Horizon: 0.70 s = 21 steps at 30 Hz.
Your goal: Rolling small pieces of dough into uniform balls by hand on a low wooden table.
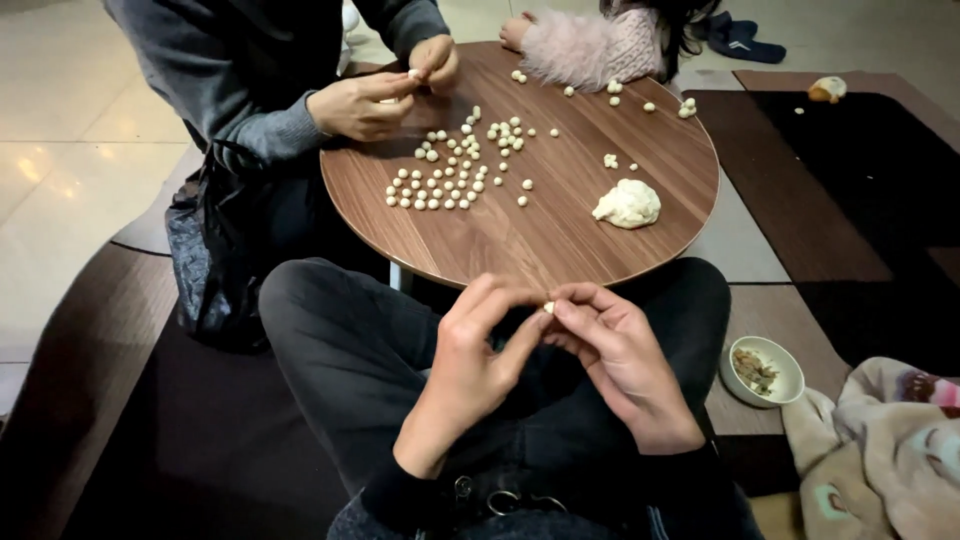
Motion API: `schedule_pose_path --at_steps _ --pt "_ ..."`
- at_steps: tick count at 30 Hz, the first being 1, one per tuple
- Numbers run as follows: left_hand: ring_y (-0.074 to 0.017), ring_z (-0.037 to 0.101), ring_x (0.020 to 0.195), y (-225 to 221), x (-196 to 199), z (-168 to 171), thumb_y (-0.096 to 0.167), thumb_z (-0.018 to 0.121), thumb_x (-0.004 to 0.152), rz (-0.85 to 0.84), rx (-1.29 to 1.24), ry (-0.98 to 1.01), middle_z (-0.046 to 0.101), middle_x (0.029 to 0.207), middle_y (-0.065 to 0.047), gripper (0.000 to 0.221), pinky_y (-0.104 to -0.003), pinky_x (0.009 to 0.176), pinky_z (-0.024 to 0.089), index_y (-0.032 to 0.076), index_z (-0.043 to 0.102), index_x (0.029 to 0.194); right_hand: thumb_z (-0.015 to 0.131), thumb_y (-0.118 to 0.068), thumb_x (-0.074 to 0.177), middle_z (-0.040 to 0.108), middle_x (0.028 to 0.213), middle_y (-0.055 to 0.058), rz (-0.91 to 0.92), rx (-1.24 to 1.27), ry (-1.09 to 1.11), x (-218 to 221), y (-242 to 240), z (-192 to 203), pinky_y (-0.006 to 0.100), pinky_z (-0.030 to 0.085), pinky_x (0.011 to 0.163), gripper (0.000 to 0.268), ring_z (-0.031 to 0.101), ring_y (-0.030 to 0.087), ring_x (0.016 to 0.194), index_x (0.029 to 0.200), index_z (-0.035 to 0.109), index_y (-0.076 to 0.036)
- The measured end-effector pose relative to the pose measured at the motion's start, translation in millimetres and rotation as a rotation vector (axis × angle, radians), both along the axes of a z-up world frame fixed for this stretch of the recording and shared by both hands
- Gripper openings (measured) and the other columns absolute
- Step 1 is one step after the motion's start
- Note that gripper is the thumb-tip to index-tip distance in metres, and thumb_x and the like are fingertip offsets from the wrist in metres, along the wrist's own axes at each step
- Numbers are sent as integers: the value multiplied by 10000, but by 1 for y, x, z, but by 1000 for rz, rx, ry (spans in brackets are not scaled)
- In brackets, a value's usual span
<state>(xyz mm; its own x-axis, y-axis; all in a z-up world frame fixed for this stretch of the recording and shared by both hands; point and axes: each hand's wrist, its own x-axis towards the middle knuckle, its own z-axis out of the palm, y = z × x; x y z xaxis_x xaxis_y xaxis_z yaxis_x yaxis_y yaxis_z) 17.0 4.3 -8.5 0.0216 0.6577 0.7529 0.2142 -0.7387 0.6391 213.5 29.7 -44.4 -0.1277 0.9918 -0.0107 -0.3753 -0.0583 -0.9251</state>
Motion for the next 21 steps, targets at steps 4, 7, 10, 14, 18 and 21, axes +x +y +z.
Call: schedule_pose_path --at_steps 4,7,10,14,18,21 --pt "-380 786 882 2 1 -10 13 843 996 -6 -15 -25 776 951 -122 110 -441 799 632 54 832 1097 763 -67 1039 848 1033 240 22 -8 -3 -1 0 -4 404 693 857 285 841 292 921 1278 732 86" --pt "-374 791 886 3 0 -8 4 832 1000 -9 -20 -14 781 949 -122 101 -434 800 634 54 830 1087 713 -107 1085 849 1011 228 43 -25 -7 0 3 -6 404 701 828 242 842 285 894 1225 756 86" --pt "-401 795 901 1 0 -6 -26 810 1007 -38 -37 -8 784 965 -144 117 -458 811 636 37 816 1106 732 -83 1071 837 999 234 23 -14 -2 -1 2 -6 409 703 848 259 838 285 892 1251 747 104" --pt "-402 796 947 4 0 -11 7 813 1018 -29 -38 -8 781 1000 -134 116 -457 834 634 46 814 1127 750 -63 1049 842 1042 215 16 -13 7 -1 1 -5 378 696 870 281 837 262 920 1286 727 87" --pt "-397 772 877 4 -1 -11 -1 800 1022 -8 -21 11 757 947 -126 72 -443 790 622 39 805 1082 694 -137 1109 847 1036 214 52 -24 10 0 3 -12 389 706 843 261 846 269 903 1238 755 83" --pt "-434 762 890 0 1 -7 -18 772 1036 -1 6 46 735 949 -149 87 -471 800 627 23 793 1109 725 -85 1078 844 1032 224 29 -12 10 -1 2 -13 392 706 866 248 850 278 909 1244 754 98"
